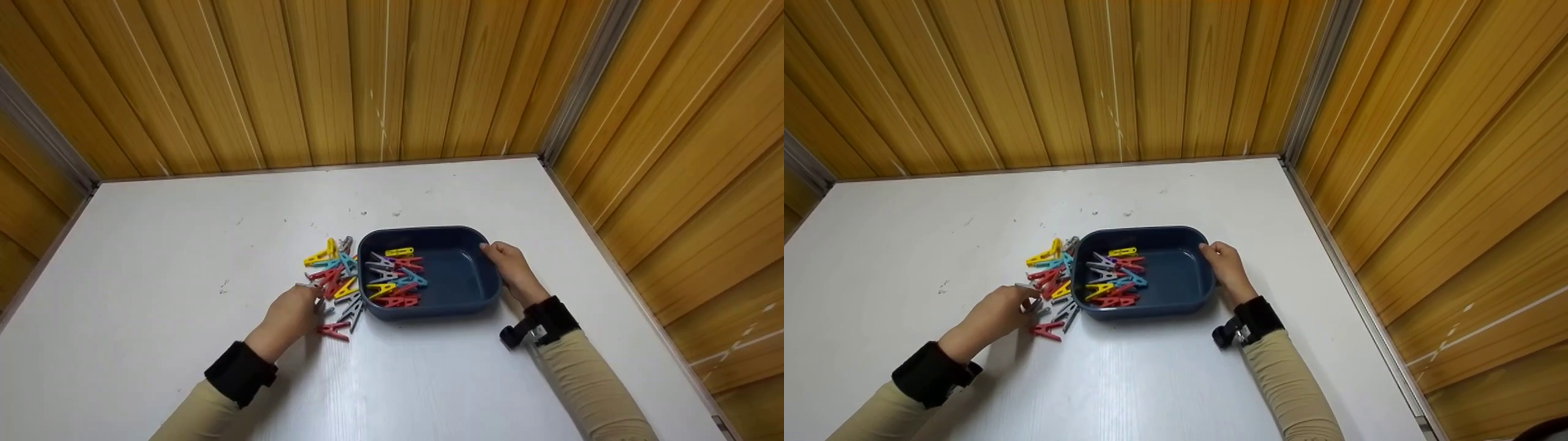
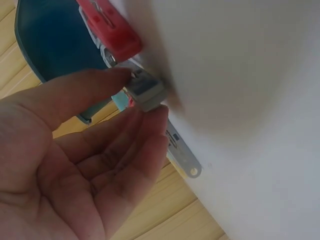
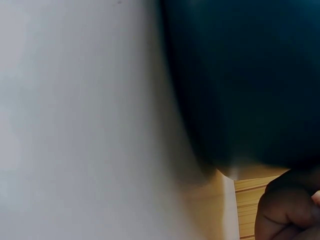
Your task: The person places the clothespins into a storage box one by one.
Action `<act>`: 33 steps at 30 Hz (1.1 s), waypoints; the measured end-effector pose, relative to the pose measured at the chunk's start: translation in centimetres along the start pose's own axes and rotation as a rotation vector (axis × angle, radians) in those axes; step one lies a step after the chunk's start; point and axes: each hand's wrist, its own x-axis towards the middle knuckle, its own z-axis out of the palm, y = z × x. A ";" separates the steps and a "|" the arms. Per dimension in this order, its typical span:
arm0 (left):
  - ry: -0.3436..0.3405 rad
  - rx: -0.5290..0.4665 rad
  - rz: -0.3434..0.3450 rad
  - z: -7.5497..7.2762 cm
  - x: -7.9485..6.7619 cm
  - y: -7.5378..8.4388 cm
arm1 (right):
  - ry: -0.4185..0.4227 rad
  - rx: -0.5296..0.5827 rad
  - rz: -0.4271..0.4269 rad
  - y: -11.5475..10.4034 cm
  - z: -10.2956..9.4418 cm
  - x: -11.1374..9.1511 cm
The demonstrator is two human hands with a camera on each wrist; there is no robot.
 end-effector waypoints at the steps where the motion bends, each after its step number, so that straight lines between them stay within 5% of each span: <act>1: 0.012 0.002 0.010 -0.1 -0.1 0.0 | -0.006 0.001 0.007 -0.3 0.0 -0.2; 10: 0.107 -0.040 0.040 -2.3 0.1 0.1 | 0.003 0.006 0.020 0.0 -0.1 0.3; 19: 0.238 -0.114 0.089 -3.9 1.2 2.1 | -0.009 0.027 0.009 -1.6 0.2 -1.2; 28: 0.274 -0.144 0.386 -2.7 2.8 5.2 | 0.012 0.005 -0.024 0.3 0.1 0.1; 33: 0.196 -0.126 0.512 -1.7 4.1 6.5 | 0.004 -0.002 -0.034 0.3 0.1 0.0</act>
